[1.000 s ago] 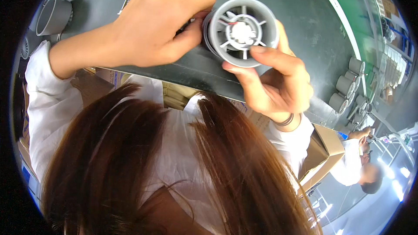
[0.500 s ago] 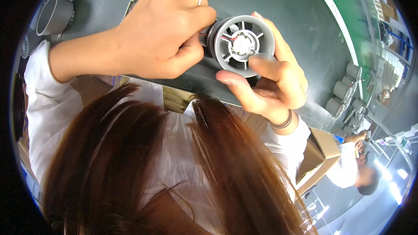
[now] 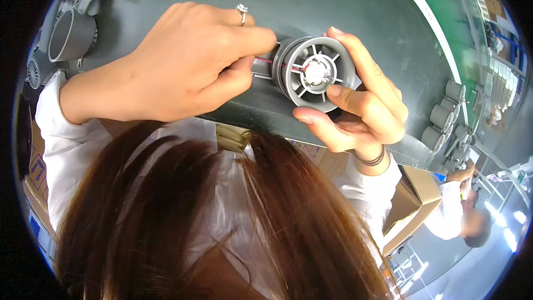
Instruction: Assembling internal motor and housing components of small handheld fans at an assembly line.
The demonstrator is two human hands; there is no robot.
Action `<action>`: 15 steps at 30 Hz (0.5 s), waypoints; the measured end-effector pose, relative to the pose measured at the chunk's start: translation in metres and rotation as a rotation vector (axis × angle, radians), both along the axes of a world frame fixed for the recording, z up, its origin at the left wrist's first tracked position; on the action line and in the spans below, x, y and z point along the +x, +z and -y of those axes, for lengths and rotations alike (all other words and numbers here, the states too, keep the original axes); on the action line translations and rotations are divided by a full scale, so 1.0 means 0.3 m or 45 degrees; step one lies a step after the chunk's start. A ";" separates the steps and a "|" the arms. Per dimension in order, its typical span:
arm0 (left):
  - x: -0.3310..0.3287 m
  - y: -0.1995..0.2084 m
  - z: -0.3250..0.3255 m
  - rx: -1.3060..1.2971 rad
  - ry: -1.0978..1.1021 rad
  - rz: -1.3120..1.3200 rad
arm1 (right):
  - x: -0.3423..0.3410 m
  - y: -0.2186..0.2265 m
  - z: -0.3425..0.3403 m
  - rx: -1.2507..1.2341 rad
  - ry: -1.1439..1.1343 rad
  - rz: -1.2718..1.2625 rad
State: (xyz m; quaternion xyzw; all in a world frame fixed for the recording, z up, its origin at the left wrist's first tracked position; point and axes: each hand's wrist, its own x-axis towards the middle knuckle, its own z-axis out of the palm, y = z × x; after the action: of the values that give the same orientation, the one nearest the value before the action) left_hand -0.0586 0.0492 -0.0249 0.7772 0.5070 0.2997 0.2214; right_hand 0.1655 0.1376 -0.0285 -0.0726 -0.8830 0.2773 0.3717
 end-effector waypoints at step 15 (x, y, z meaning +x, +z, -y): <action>-0.017 0.005 0.022 -0.018 -0.096 -0.089 | -0.003 -0.005 0.003 0.025 0.070 -0.008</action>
State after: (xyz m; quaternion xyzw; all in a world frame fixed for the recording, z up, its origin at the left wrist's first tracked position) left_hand -0.0638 0.0425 -0.0234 0.8042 0.4867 0.2604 0.2202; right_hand 0.1646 0.1367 -0.0301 -0.0439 -0.8861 0.2790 0.3676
